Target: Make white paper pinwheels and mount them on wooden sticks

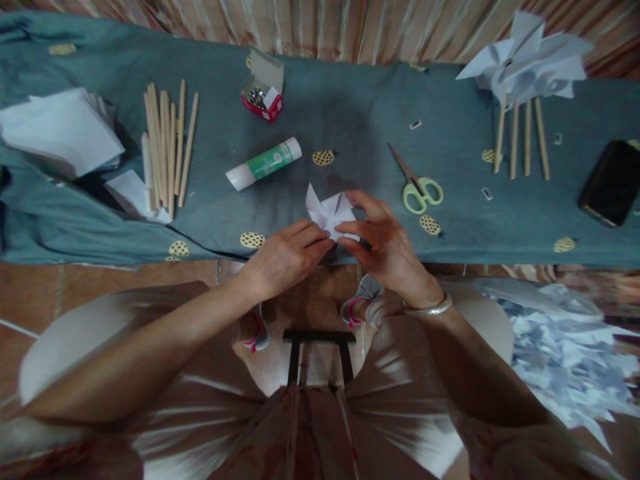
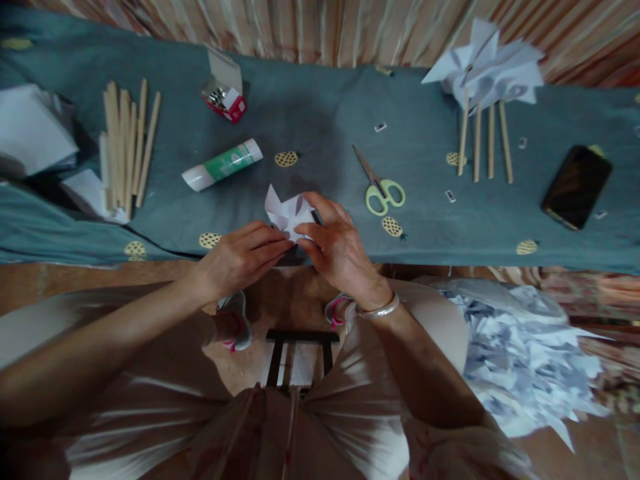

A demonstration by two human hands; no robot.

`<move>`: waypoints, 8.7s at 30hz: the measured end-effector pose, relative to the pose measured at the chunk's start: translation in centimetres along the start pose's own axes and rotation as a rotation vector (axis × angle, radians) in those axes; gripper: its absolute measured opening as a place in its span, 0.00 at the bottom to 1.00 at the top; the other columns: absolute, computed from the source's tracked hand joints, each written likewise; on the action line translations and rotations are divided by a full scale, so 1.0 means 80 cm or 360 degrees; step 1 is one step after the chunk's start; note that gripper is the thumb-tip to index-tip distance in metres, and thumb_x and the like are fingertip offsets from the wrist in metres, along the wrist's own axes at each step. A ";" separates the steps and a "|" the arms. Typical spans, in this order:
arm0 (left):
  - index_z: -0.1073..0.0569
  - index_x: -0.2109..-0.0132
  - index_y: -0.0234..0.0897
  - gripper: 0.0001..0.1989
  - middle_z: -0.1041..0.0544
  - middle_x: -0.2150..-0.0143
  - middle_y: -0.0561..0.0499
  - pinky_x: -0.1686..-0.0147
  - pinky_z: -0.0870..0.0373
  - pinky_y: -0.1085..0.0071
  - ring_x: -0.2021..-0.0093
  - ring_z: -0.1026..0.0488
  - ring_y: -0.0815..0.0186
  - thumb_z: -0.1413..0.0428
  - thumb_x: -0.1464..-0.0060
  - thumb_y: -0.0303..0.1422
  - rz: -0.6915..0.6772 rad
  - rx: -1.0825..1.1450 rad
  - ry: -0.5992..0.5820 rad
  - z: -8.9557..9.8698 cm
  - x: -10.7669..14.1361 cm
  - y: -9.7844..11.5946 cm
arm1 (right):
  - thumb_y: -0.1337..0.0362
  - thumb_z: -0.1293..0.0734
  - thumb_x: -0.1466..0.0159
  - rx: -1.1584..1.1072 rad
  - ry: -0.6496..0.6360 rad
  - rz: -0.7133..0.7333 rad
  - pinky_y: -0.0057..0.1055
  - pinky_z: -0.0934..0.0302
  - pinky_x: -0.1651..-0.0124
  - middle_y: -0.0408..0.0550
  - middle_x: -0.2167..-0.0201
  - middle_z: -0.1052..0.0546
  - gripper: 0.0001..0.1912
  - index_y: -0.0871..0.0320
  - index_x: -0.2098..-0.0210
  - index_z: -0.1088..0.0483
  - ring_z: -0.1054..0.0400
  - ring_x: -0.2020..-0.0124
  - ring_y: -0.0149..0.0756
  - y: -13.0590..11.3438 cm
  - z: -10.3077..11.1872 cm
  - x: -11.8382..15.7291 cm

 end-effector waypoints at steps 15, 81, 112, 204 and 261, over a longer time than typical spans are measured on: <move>0.24 0.55 0.32 0.11 0.21 0.58 0.46 0.58 0.24 0.68 0.58 0.26 0.64 0.51 0.34 0.25 0.0042 0.0074 -0.0012 -0.002 0.001 -0.002 | 0.61 0.37 0.32 0.0033 0.0021 0.0039 0.54 0.35 0.41 0.51 0.37 0.32 0.10 0.53 0.58 0.23 0.36 0.40 0.51 -0.003 -0.001 -0.002; 0.23 0.55 0.30 0.08 0.22 0.59 0.43 0.60 0.27 0.68 0.60 0.26 0.62 0.46 0.38 0.25 0.0082 0.0168 -0.0024 -0.001 -0.002 -0.005 | 0.69 0.46 0.31 0.0363 0.0130 -0.0043 0.54 0.43 0.35 0.49 0.34 0.35 0.15 0.51 0.54 0.30 0.54 0.27 0.44 -0.019 -0.047 -0.005; 0.28 0.42 0.40 0.32 0.21 0.50 0.45 0.50 0.27 0.60 0.52 0.24 0.59 0.33 0.54 0.40 0.0987 0.0879 0.0725 0.023 -0.018 -0.054 | 0.62 0.32 0.39 -0.0656 0.0622 -0.0520 0.42 0.27 0.56 0.49 0.55 0.21 0.29 0.52 0.40 0.39 0.25 0.63 0.39 0.009 -0.007 -0.057; 0.19 0.71 0.38 0.13 0.19 0.71 0.53 0.70 0.29 0.70 0.72 0.25 0.66 0.30 0.67 0.37 0.1660 0.1988 0.1193 0.045 -0.077 -0.063 | 0.59 0.31 0.39 -0.0804 0.0951 -0.0442 0.49 0.41 0.35 0.50 0.42 0.29 0.05 0.52 0.67 0.29 0.35 0.40 0.44 -0.052 0.003 -0.090; 0.20 0.71 0.37 0.14 0.20 0.75 0.52 0.67 0.26 0.69 0.72 0.24 0.65 0.29 0.67 0.38 0.1679 0.2369 0.1122 0.049 -0.072 -0.049 | 0.59 0.26 0.47 -0.1478 0.0858 -0.0744 0.35 0.32 0.54 0.47 0.60 0.21 0.15 0.54 0.62 0.29 0.27 0.59 0.37 -0.046 0.000 -0.101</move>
Point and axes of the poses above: each hand's wrist, its own x-axis away from the middle knuckle, its own z-axis out of the back of the hand, y = z × x, the point moved 1 cm from there along -x, towards the middle knuckle
